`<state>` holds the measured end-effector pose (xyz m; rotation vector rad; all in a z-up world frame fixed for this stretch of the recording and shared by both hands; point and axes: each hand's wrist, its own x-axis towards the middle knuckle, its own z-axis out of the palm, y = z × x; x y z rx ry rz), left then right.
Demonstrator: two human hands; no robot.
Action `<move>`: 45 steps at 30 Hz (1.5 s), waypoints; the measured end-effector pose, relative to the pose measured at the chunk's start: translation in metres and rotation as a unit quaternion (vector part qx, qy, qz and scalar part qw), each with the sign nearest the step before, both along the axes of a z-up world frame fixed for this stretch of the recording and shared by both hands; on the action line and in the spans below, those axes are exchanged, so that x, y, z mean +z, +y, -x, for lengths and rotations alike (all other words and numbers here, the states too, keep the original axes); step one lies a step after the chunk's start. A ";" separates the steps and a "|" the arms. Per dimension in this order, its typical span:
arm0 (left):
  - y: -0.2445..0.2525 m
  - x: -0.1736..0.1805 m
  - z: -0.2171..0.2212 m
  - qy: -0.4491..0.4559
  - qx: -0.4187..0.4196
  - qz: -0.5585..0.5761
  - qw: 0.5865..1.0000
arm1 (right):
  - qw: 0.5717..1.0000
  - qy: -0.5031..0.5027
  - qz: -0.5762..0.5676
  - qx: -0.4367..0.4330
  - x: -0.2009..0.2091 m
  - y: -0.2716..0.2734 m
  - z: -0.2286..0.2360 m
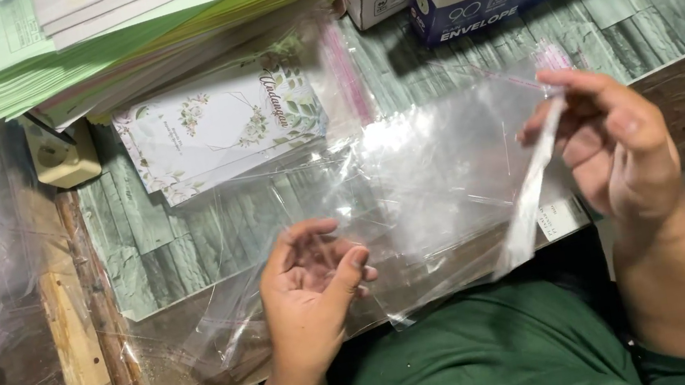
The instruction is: The person repeatedly picks up clear plastic zip-lock pouches from a stack on the table, separates them, and places them into a red tray to the left. The action is repeated throughout the clip.
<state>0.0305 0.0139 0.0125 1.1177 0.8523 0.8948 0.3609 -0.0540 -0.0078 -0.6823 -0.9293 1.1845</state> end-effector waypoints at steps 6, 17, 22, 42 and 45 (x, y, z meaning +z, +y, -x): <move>0.000 0.002 0.012 0.078 0.076 0.007 0.994 | 0.659 -0.720 0.141 -0.166 0.021 0.047 -0.013; 0.003 -0.007 0.044 0.104 0.070 -0.073 0.989 | 0.590 -0.709 0.383 -0.043 0.016 0.087 -0.010; 0.003 -0.010 0.051 0.109 0.069 -0.064 0.990 | 0.618 -0.669 0.409 -0.055 0.037 0.093 0.000; 0.002 -0.010 0.048 0.085 0.072 -0.042 0.993 | 0.648 -0.685 0.312 -0.115 0.005 0.107 -0.007; 0.004 -0.010 0.048 0.055 0.072 -0.023 0.996 | 0.668 -0.671 0.299 -0.122 0.023 0.101 -0.003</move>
